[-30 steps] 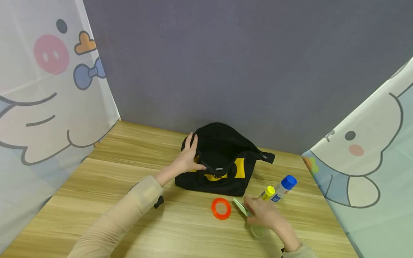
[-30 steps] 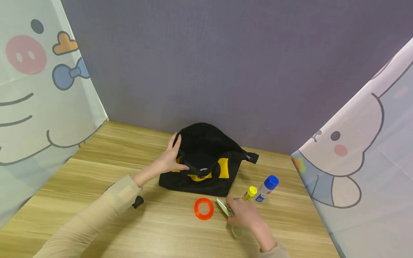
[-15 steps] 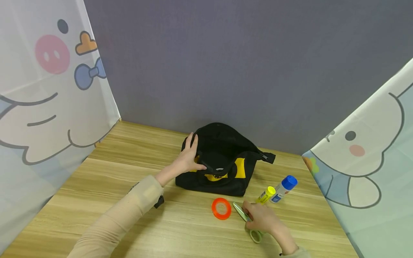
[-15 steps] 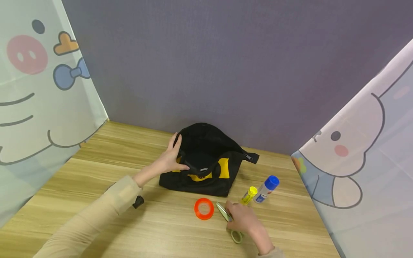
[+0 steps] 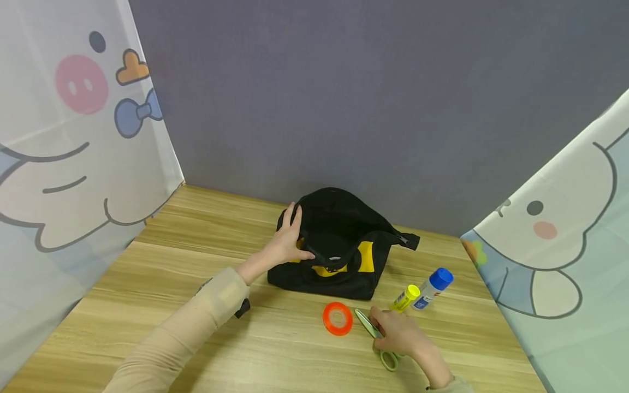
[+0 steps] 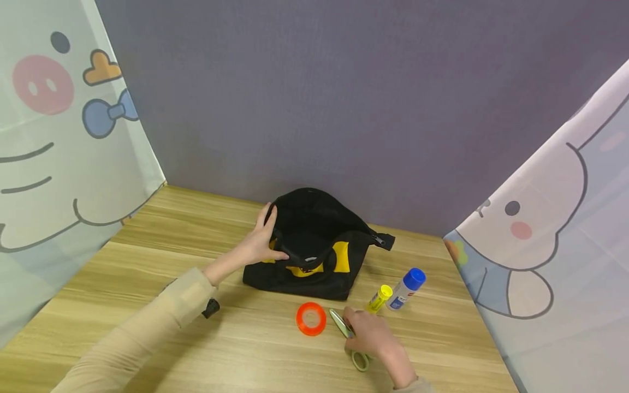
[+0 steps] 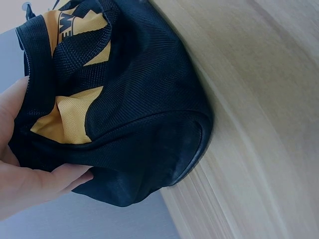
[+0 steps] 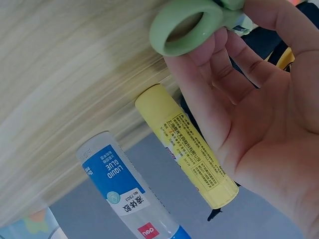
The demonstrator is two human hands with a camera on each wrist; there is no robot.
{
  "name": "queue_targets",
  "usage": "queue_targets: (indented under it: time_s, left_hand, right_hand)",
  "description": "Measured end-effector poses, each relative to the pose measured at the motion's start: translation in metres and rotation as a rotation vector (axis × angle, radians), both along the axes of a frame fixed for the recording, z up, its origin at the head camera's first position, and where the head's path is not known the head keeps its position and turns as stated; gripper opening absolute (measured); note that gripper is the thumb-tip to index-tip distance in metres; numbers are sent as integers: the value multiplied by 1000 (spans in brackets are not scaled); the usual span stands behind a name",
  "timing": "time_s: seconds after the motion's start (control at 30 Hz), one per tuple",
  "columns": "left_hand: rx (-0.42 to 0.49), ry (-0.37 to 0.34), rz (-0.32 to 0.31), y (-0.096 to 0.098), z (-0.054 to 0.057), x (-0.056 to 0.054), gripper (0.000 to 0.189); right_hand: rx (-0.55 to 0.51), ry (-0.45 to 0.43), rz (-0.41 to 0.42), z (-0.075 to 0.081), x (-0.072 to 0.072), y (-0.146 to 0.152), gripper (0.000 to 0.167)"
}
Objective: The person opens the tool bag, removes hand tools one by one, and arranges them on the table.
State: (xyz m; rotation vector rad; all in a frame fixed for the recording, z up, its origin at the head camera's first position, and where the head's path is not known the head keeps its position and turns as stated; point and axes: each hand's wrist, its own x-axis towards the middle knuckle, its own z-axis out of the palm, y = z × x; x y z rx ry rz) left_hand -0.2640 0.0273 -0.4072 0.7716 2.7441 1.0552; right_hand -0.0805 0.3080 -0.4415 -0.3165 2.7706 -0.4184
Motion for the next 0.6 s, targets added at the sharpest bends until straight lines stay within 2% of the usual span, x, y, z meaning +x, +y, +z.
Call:
queue_targets:
  time_s: [0.6]
  left_hand:
    - [9,0,1,0,-1,0,124]
  right_hand:
    - [-7,-26,-13,1,1,-2,28]
